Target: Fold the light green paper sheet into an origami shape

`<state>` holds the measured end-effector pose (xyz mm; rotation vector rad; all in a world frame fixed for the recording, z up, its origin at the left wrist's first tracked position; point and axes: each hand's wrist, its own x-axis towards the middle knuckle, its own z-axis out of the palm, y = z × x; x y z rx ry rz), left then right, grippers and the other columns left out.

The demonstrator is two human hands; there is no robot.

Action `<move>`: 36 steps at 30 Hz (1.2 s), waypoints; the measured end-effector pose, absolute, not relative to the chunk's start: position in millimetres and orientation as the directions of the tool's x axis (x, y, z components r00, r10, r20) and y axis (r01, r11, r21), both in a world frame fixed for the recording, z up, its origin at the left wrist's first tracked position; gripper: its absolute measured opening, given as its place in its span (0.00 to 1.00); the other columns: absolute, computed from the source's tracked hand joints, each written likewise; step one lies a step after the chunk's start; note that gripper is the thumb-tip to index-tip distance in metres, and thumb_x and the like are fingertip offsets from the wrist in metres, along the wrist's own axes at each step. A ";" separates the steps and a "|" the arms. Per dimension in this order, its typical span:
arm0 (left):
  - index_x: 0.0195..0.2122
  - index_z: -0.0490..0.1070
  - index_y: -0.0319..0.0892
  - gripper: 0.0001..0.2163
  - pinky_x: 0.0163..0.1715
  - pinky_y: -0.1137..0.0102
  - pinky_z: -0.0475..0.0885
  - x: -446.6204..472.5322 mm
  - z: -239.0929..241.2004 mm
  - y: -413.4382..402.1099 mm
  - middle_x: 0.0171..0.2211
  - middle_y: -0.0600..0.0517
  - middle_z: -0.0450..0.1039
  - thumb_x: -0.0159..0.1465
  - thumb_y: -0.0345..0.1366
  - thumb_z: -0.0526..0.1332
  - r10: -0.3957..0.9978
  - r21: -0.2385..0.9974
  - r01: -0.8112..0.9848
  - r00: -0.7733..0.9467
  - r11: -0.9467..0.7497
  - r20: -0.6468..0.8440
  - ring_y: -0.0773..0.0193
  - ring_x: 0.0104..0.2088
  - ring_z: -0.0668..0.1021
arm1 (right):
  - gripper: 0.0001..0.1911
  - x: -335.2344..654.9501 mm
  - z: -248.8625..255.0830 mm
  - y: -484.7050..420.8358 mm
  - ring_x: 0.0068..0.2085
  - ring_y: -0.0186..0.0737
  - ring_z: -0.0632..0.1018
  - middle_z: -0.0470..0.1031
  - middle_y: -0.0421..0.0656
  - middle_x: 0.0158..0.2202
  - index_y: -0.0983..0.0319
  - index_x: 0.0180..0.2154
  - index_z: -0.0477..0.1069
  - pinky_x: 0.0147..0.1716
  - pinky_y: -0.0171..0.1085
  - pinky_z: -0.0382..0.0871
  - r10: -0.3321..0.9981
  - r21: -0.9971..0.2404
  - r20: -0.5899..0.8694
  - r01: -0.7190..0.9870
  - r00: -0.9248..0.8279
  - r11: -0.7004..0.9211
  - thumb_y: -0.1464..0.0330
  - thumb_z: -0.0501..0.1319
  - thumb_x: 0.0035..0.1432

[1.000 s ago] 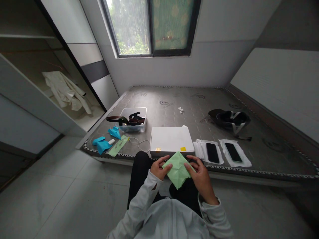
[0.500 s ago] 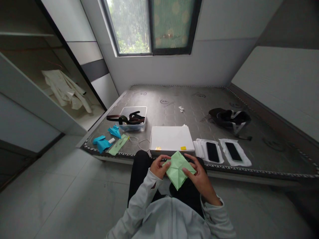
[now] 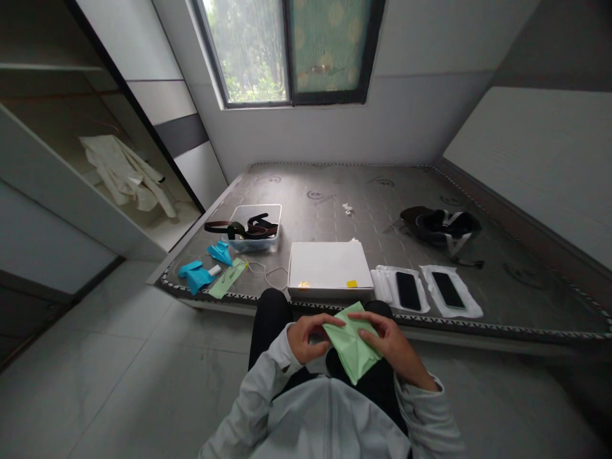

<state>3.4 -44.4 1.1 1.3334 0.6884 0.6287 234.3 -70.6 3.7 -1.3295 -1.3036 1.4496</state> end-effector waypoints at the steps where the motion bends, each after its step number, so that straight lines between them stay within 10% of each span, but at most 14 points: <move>1: 0.52 0.71 0.38 0.26 0.43 0.76 0.74 2.0 2.9 -44.3 0.42 0.44 0.76 0.55 0.46 0.63 0.754 0.996 0.017 0.653 0.082 -0.073 0.66 0.38 0.78 | 0.19 235.2 4.4 -71.1 0.48 0.49 0.76 0.76 0.48 0.49 0.61 0.47 0.75 0.47 0.45 0.70 0.963 -0.981 -0.183 0.106 -0.196 -0.165 0.63 0.64 0.53; 8: 0.48 0.74 0.39 0.22 0.38 0.79 0.73 7.4 1.0 -41.7 0.41 0.45 0.78 0.57 0.48 0.61 0.815 0.990 0.114 0.565 0.079 -0.130 0.68 0.36 0.79 | 0.27 228.8 18.4 -74.0 0.49 0.46 0.76 0.75 0.45 0.50 0.58 0.52 0.71 0.50 0.42 0.69 0.954 -0.979 -0.162 0.163 -0.252 -0.124 0.70 0.66 0.47; 17: 0.51 0.70 0.39 0.29 0.31 0.81 0.71 17.8 -11.0 -41.3 0.37 0.47 0.78 0.53 0.52 0.64 0.864 0.979 -0.012 0.472 0.205 -0.175 0.71 0.32 0.77 | 0.18 223.5 1.0 -65.6 0.39 0.47 0.78 0.79 0.47 0.37 0.64 0.37 0.75 0.37 0.39 0.73 0.992 -0.962 -0.120 0.250 -0.038 -0.106 0.56 0.64 0.52; 21: 0.47 0.74 0.35 0.33 0.30 0.79 0.73 27.0 -18.1 -39.4 0.31 0.46 0.80 0.45 0.53 0.70 0.864 0.918 -0.062 0.367 0.391 -0.343 0.70 0.28 0.78 | 0.24 219.8 -2.4 -65.9 0.35 0.43 0.79 0.79 0.44 0.37 0.59 0.52 0.65 0.34 0.39 0.74 0.992 -0.976 -0.123 0.186 -0.030 -0.115 0.58 0.63 0.55; 29: 0.36 0.81 0.42 0.19 0.22 0.79 0.65 24.7 1.8 -42.0 0.22 0.49 0.79 0.52 0.51 0.64 0.972 0.901 0.363 -0.103 0.236 -0.213 0.71 0.21 0.74 | 0.25 206.4 3.4 -67.2 0.47 0.48 0.76 0.74 0.51 0.50 0.60 0.52 0.67 0.49 0.48 0.70 0.956 -0.883 0.173 0.467 0.238 0.044 0.57 0.62 0.56; 36: 0.46 0.76 0.51 0.15 0.53 0.69 0.72 41.6 17.9 -66.5 0.48 0.50 0.77 0.60 0.44 0.59 0.945 0.952 0.275 0.324 -0.133 0.039 0.61 0.49 0.78 | 0.27 193.9 2.5 -69.6 0.53 0.51 0.73 0.73 0.51 0.52 0.62 0.54 0.68 0.52 0.46 0.68 0.997 -0.981 -0.049 0.184 0.061 -0.060 0.51 0.54 0.61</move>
